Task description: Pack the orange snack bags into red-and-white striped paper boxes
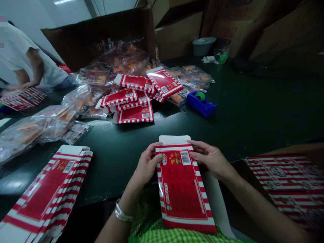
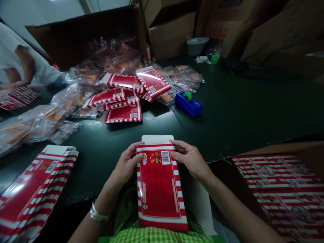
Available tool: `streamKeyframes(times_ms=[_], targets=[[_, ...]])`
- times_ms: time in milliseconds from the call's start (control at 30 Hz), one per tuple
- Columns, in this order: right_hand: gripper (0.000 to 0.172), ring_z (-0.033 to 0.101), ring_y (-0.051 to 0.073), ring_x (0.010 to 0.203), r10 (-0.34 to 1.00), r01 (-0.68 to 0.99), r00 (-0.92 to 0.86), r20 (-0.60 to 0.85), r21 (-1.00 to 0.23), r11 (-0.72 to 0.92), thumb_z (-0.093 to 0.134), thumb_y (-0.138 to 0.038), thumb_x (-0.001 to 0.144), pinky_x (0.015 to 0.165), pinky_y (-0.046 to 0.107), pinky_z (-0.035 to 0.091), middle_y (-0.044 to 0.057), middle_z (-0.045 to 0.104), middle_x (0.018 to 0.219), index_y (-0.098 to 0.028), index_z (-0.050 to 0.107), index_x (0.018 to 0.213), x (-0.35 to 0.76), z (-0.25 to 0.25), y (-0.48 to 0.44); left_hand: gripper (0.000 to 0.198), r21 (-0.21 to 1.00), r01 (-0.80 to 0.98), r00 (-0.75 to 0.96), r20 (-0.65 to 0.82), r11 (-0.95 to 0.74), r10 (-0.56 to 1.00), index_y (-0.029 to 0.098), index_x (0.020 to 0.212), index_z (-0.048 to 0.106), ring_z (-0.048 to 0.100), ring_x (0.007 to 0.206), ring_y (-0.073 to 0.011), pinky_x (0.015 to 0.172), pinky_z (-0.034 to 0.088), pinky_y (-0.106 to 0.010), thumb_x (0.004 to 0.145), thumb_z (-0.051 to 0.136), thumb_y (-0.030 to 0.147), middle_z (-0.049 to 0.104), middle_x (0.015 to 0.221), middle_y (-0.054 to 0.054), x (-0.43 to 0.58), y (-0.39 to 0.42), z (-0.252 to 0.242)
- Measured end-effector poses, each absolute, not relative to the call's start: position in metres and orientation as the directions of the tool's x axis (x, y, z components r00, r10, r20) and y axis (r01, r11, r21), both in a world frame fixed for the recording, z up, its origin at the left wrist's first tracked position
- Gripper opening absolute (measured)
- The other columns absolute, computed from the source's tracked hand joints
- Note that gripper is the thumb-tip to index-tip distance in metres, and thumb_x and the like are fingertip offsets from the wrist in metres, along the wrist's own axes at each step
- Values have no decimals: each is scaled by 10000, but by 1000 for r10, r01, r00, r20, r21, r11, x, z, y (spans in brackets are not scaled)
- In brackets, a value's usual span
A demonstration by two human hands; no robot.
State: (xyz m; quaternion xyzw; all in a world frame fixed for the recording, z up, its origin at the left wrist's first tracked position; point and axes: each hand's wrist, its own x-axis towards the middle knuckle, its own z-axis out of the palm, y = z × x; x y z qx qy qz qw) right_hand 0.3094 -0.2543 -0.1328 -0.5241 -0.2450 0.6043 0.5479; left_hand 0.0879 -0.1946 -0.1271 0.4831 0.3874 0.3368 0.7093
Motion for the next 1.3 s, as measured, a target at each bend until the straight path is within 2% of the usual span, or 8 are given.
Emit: streamKeyframes(times_ms=[167,333,467,667,900,1033,1167,1300], targets=[[483,710,243,784,898,-257,123,-422,-888,-382,860,-407,568,686,350,597,62,745,885,-193,679,961,312,-138,-265,252,964,50,363,-261,261,895,162,985,658,630,773,-153,687,506,-246,782,649,312,702,892,-31,87,-201,-140],[322,688,230,747,939,26,149,-311,-948,-318,716,-503,702,636,306,574,53,714,794,-189,684,767,316,-140,-264,157,953,112,294,-304,283,906,150,761,693,587,645,-134,582,440,-222,748,628,293,680,710,-12,93,-196,-143],[315,678,246,754,956,190,187,-224,-947,-259,720,-490,665,585,301,560,59,682,775,-198,600,666,321,-137,-253,118,957,68,263,-291,284,920,164,717,641,540,597,-108,584,427,-218,702,618,279,632,654,24,101,-187,-142],[493,688,259,805,962,111,111,-251,-958,-263,732,-446,654,616,348,582,32,684,809,-243,531,1056,328,-130,-247,187,951,94,307,-309,294,900,156,629,602,533,559,-112,564,426,-229,601,733,286,615,597,23,101,-178,-136],[290,682,230,830,988,186,35,-148,-971,-152,665,-381,738,673,329,552,40,712,890,-228,586,971,331,-136,-254,277,951,116,362,-310,287,879,159,641,599,557,555,-130,570,451,-253,621,740,397,622,596,17,95,-180,-136],[120,655,192,760,999,379,17,-48,-924,-51,612,-336,804,624,286,504,26,688,815,-221,584,822,332,-143,-256,199,971,132,360,-234,199,903,168,665,573,536,584,-109,572,424,-215,682,709,313,599,628,34,95,-183,-140],[143,630,196,804,985,524,-59,163,-835,169,565,-295,836,681,305,489,57,690,874,-219,587,718,330,-143,-257,104,977,206,440,-139,51,887,184,850,638,578,716,-130,666,452,-227,785,614,262,653,796,2,93,-184,-136],[173,637,233,945,952,530,-191,240,-791,305,559,-340,858,775,343,509,102,700,1024,-225,645,762,329,-137,-260,110,959,279,542,-119,-45,832,164,815,685,602,860,-167,760,457,-243,808,603,238,684,957,-51,90,-187,-126]])
